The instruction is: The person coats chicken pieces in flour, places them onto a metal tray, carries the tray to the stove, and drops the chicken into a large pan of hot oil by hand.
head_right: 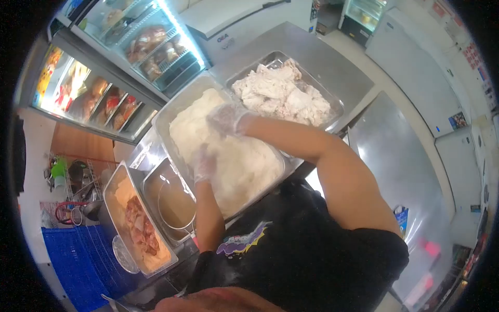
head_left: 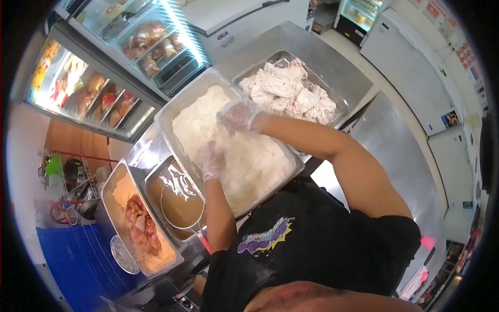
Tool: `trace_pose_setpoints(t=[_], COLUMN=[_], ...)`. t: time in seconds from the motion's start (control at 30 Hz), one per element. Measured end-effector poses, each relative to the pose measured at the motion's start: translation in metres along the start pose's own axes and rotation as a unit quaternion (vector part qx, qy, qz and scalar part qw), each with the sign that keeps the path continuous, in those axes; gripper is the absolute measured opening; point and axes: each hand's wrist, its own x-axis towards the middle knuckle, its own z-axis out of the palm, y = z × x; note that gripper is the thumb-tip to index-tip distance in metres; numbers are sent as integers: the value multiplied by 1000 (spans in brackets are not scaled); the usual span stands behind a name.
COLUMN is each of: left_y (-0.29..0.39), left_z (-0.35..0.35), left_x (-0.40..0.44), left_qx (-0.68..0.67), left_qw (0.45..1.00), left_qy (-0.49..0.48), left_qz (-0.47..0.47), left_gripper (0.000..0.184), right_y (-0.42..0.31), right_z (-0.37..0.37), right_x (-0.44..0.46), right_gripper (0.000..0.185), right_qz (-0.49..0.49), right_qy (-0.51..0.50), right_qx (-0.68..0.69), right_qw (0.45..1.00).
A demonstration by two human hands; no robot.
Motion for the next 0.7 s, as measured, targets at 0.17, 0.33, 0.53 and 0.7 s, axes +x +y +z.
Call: trace_pose_setpoints(t=[0.17,0.33,0.53,0.7], left_y=[24,19,63,108], left_z=[-13,14,51,49], left_x=[13,-9,41,58], left_qx=[-84,4,69,159], left_qw=[993,991,991,970], left_qy=[-81,-114,-95,-178], left_qz=[17,64,69,50], left_gripper=[45,57,73,51], right_y=[6,62,149,75], right_z=[-52,-156,-151,-185], right_x=[3,-75,-163,-108], right_gripper=[21,32,43,42], right_qz=[151,239,479,466], right_qy=[-180,-46,-148,-46], right_qx=[-16,224,118,-25], right_qw=[972,944,857,883])
